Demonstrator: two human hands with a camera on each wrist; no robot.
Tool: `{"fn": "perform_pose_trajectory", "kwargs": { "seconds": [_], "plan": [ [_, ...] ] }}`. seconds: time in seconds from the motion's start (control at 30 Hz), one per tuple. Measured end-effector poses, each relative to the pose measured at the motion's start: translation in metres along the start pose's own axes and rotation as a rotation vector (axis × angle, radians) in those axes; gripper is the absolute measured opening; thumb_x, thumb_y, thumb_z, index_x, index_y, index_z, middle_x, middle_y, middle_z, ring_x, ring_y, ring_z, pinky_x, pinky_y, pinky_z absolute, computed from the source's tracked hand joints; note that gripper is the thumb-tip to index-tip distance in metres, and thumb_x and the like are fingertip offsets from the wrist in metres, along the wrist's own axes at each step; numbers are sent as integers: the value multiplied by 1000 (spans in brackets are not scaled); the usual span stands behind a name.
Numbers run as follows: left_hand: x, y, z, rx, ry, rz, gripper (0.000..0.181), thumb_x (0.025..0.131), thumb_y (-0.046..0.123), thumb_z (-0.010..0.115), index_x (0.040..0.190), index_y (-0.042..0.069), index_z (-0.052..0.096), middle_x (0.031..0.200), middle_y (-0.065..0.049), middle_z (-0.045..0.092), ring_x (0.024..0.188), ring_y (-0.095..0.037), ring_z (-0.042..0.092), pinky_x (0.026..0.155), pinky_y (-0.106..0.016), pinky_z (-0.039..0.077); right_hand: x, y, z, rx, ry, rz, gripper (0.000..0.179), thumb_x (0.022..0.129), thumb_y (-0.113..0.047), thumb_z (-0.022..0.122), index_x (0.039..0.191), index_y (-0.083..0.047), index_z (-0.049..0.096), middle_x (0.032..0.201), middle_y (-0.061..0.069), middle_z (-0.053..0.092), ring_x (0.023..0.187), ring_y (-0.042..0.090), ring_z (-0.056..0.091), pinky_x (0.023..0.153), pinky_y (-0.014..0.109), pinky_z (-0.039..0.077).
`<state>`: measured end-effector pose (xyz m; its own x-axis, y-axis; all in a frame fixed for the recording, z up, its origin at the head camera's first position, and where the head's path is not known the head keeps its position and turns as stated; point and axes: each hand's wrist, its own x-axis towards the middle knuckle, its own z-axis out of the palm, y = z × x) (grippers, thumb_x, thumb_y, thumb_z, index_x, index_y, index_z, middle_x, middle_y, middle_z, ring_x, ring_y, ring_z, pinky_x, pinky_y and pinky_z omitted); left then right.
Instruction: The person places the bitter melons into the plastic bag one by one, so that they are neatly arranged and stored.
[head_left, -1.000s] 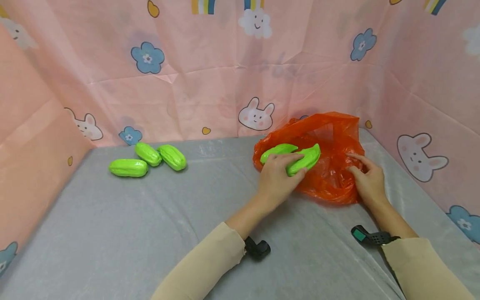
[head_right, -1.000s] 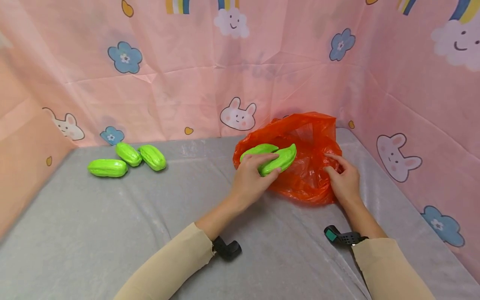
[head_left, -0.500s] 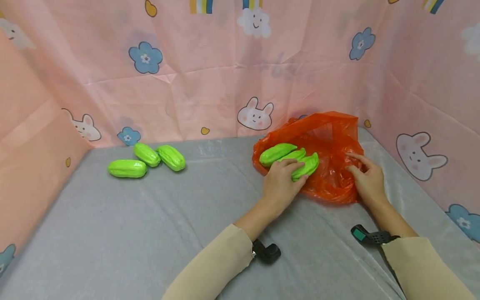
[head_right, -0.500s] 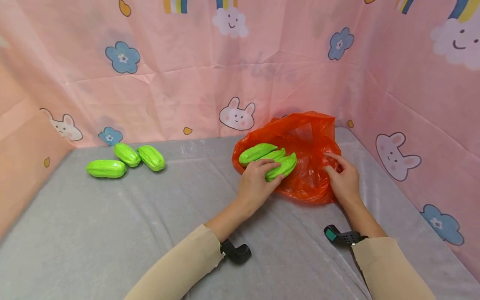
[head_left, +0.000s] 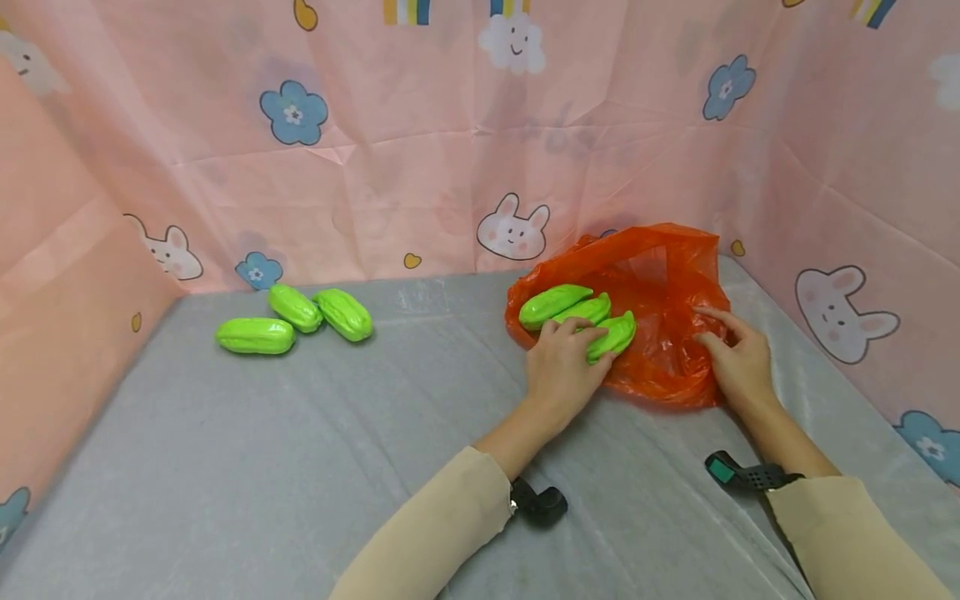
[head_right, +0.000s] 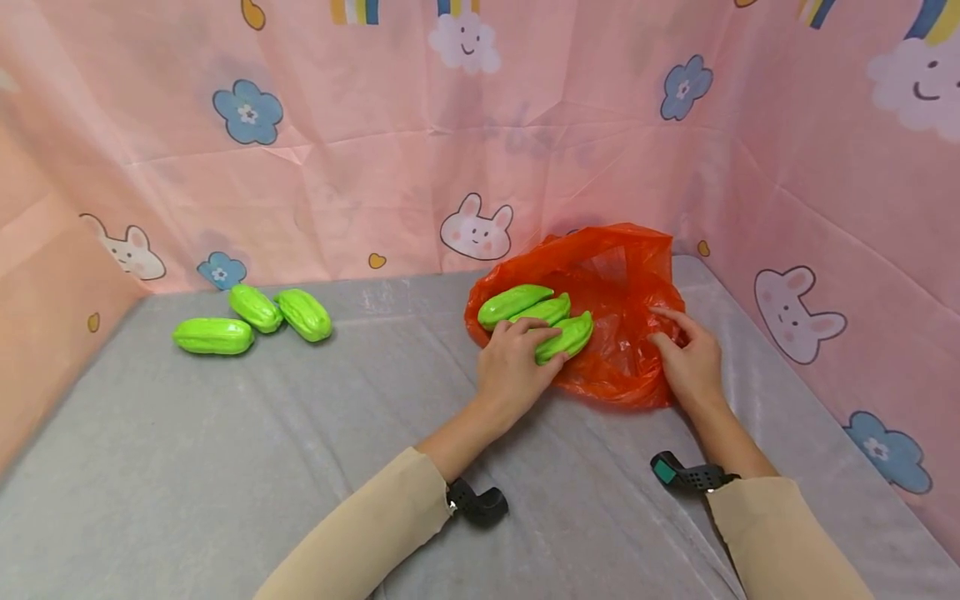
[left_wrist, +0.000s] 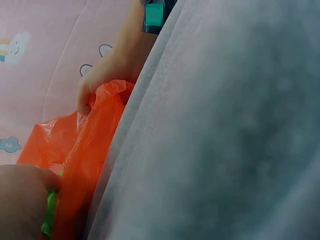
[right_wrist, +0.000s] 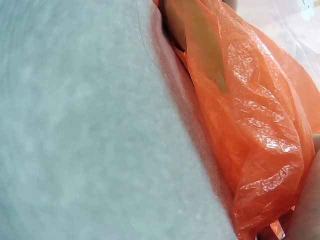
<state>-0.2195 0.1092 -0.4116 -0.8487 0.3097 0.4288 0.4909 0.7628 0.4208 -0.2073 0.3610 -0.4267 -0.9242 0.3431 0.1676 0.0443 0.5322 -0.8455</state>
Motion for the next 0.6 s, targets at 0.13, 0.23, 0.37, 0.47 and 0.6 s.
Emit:
{"fn": "perform_pose_trajectory", "kwargs": {
  "seconds": [0.13,0.23,0.37,0.47,0.6],
  "plan": [
    [1,0,1,17,-3,-13,31,92,44,72,120,32,76,121,11,71,97,-13,58,60,-20,43,-1,-1,0,-9,13,-15,44,102,-23,53,142,-6,57,105,-25,49,91,2,48,72,1,45],
    [2,1,0,24,-12,-29,31,92,44,71,120,32,76,121,11,71,95,-14,58,61,-21,44,-1,-3,1,-24,32,-29,43,101,-22,53,140,-4,59,103,-24,50,91,2,46,71,2,43],
    [3,2,0,47,-18,-53,30,92,44,71,120,33,75,120,11,72,96,-14,59,62,-25,47,-2,-3,2,-16,26,-19,44,101,-22,54,140,-3,58,100,-22,49,89,3,46,69,3,44],
    [3,2,1,59,-9,-60,30,93,44,70,121,34,75,120,11,72,97,-13,60,63,-25,49,-3,-3,1,-7,18,-7,44,102,-23,53,141,-3,57,100,-20,49,87,3,47,69,3,46],
    [4,3,2,58,7,-53,30,93,44,70,120,32,75,118,10,72,96,-13,60,64,-24,49,-2,-3,1,-11,13,6,45,102,-24,53,143,-5,56,101,-21,47,88,3,48,69,3,47]
  ]
}}
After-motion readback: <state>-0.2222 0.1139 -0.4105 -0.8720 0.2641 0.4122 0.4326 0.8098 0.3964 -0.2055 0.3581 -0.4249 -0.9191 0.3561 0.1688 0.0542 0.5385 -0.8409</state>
